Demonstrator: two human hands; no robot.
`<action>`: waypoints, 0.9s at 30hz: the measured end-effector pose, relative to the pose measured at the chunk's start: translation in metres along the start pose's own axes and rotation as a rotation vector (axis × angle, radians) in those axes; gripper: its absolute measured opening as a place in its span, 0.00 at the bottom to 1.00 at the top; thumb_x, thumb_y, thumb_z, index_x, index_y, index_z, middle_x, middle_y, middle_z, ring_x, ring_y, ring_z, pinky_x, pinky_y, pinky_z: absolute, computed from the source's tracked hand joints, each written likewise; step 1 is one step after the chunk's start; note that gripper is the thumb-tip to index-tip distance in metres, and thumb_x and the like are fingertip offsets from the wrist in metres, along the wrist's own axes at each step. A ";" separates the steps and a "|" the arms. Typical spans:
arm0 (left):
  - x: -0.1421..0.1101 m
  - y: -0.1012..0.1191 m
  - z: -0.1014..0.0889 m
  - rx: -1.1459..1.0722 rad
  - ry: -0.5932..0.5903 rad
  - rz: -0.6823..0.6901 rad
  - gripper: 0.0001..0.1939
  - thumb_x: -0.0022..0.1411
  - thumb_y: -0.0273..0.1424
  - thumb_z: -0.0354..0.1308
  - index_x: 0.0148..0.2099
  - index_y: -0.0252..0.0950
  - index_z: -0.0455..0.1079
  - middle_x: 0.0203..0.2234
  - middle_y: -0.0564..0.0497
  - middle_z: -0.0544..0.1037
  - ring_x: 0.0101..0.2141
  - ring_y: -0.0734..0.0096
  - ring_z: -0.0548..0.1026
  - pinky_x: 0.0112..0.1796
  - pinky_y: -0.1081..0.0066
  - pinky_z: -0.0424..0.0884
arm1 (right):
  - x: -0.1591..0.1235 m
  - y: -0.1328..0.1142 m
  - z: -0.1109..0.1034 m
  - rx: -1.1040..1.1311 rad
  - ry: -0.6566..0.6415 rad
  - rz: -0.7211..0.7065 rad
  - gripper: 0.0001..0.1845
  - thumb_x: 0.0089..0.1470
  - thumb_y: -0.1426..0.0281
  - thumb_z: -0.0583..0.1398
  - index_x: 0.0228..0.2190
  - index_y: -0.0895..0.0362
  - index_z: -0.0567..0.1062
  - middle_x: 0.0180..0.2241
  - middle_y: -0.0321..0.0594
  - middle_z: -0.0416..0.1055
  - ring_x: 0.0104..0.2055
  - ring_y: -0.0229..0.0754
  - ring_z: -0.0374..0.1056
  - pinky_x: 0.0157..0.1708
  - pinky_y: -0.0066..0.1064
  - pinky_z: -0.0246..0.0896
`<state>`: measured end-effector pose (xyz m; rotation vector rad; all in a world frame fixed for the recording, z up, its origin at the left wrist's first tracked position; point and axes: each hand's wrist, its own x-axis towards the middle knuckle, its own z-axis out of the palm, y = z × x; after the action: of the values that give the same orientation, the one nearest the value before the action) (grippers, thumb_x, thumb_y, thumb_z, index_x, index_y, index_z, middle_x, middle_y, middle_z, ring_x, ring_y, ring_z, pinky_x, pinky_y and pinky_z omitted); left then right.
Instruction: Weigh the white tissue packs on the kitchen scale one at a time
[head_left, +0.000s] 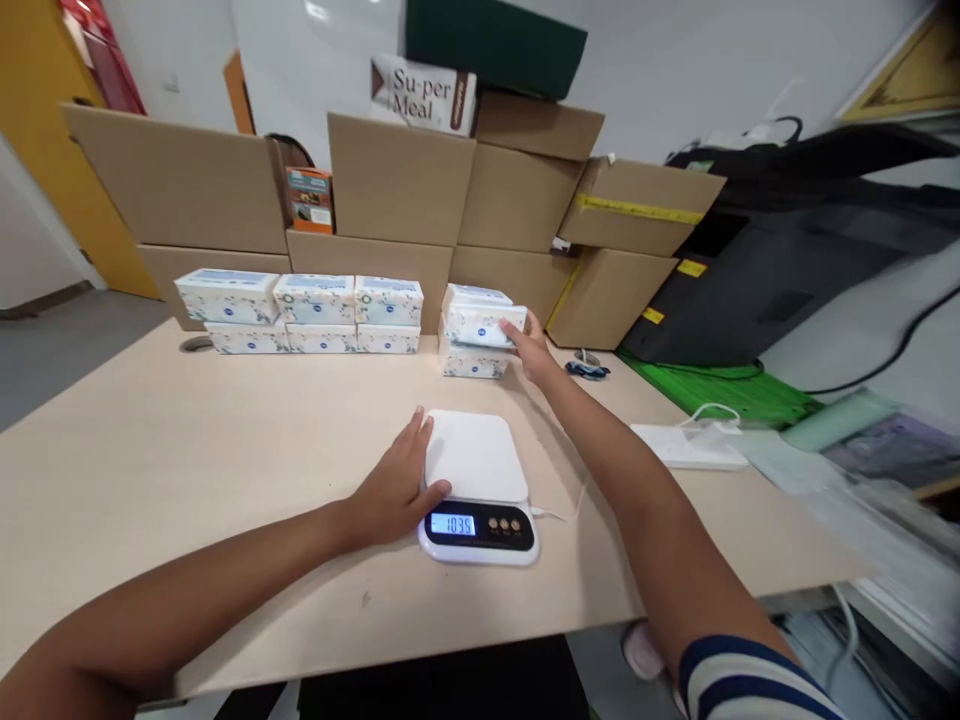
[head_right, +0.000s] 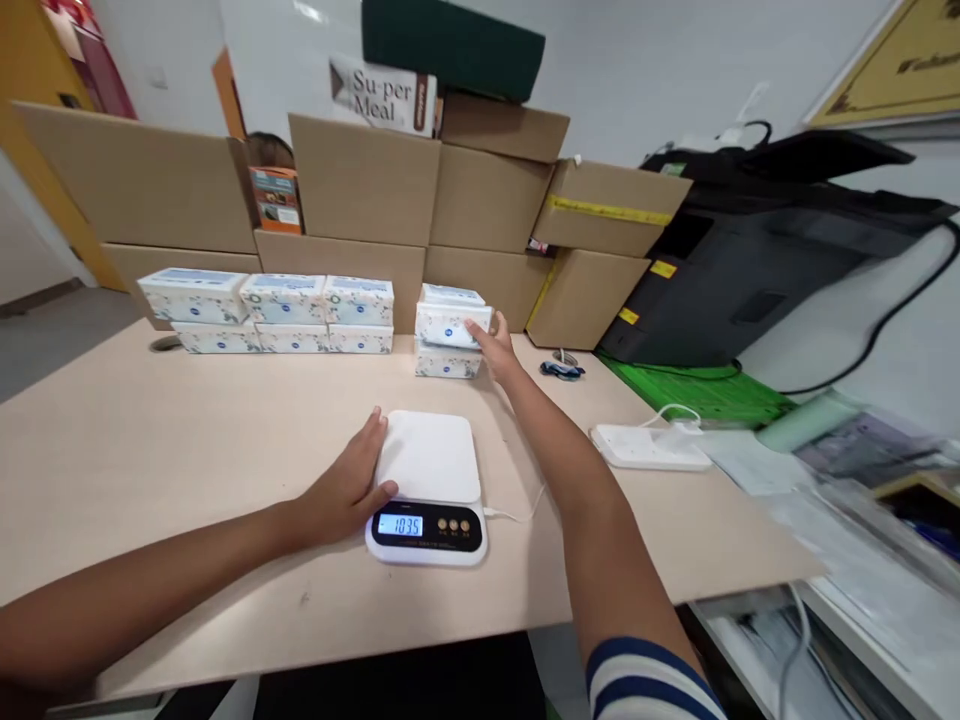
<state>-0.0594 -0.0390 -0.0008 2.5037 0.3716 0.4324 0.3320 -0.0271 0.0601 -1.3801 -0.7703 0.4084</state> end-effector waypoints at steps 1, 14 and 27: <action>-0.001 0.001 0.000 -0.004 -0.010 -0.004 0.60 0.77 0.69 0.41 0.87 0.24 0.38 0.84 0.24 0.34 0.84 0.32 0.37 0.81 0.34 0.48 | 0.003 0.001 0.000 -0.026 -0.040 -0.029 0.72 0.39 0.43 0.79 0.77 0.47 0.59 0.77 0.51 0.67 0.75 0.57 0.69 0.72 0.53 0.72; -0.002 0.015 0.005 -0.054 -0.025 -0.048 0.57 0.79 0.67 0.33 0.85 0.22 0.47 0.85 0.26 0.35 0.84 0.34 0.41 0.81 0.35 0.49 | -0.003 -0.006 0.014 -0.516 0.143 -0.389 0.68 0.59 0.39 0.64 0.82 0.55 0.41 0.85 0.61 0.34 0.87 0.71 0.38 0.84 0.69 0.33; -0.015 0.025 0.002 -0.230 -0.043 -0.014 0.59 0.76 0.67 0.46 0.85 0.21 0.48 0.84 0.21 0.39 0.84 0.33 0.40 0.81 0.39 0.47 | 0.047 -0.071 0.251 -1.181 -0.614 -0.460 0.56 0.49 0.38 0.73 0.69 0.56 0.76 0.70 0.59 0.75 0.72 0.70 0.72 0.73 0.55 0.67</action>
<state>-0.0680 -0.0653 0.0093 2.2813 0.3046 0.3916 0.1780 0.1722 0.1418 -2.0847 -1.9900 -0.0552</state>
